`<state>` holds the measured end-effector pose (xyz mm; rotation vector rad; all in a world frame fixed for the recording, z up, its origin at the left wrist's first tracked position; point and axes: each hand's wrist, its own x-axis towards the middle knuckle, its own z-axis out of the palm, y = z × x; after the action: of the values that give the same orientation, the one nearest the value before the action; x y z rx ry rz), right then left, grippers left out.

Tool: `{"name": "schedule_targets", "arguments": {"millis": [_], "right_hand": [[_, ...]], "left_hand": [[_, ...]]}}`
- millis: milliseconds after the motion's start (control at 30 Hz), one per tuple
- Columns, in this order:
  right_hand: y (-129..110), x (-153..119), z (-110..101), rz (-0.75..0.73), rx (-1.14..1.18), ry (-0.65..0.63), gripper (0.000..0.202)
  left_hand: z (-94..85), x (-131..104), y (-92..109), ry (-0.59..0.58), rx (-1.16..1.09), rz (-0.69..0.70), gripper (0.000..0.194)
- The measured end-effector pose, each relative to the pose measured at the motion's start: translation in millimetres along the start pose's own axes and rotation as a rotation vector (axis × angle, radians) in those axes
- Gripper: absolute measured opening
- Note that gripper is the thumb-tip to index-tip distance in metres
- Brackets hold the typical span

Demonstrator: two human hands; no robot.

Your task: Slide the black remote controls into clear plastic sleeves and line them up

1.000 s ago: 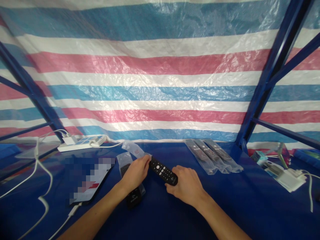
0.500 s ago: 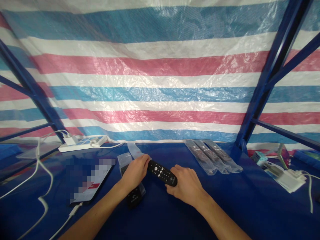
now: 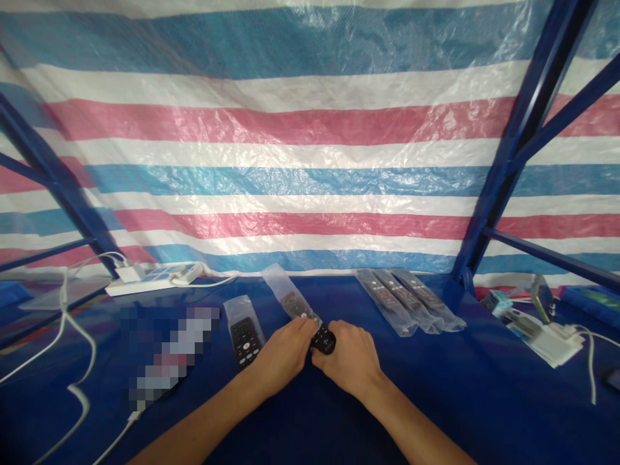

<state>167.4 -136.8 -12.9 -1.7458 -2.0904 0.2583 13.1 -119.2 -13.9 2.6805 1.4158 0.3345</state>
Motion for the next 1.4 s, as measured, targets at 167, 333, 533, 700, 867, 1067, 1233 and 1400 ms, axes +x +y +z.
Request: {"name": "schedule_targets", "arguments": {"millis": [167, 333, 533, 700, 867, 1067, 1233, 1400], "right_hand": [[6.5, 1.4, -4.9, -0.041, 0.106, -0.024, 0.023], [17.8, 3.1, -13.6, -0.189, 0.259, -0.133, 0.024], [25.5, 6.3, -11.6, -0.216, 0.403, -0.196, 0.019], [23.6, 6.4, -5.8, -0.197, 0.330, -0.137, 0.023], [19.9, 6.5, 2.3, -0.106, 0.167, -0.062, 0.025], [14.5, 6.6, 6.8, -0.083, 0.023, -0.028, 0.020], [30.2, 7.1, -14.8, -0.184, 0.189, -0.229, 0.006], [38.6, 10.0, -44.9, -0.159, 0.390, -0.224, 0.025]], "left_hand": [[0.4, 1.4, -1.2, 0.083, -0.071, -0.085, 0.021], [-3.0, 2.2, -15.0, 0.207, -0.245, -0.120, 0.021], [-1.3, 1.2, -22.4, 0.255, -0.319, -0.034, 0.020], [0.5, -1.5, -12.8, 0.232, -0.340, 0.026, 0.022], [-1.8, -12.2, 12.0, 0.142, -0.357, 0.087, 0.021], [9.4, -24.4, 37.7, 0.075, -0.317, 0.142, 0.021], [4.5, -33.0, 33.4, 0.058, -0.269, 0.131, 0.018], [-12.4, -55.4, 5.0, 0.225, -0.169, 0.012, 0.018]]}}
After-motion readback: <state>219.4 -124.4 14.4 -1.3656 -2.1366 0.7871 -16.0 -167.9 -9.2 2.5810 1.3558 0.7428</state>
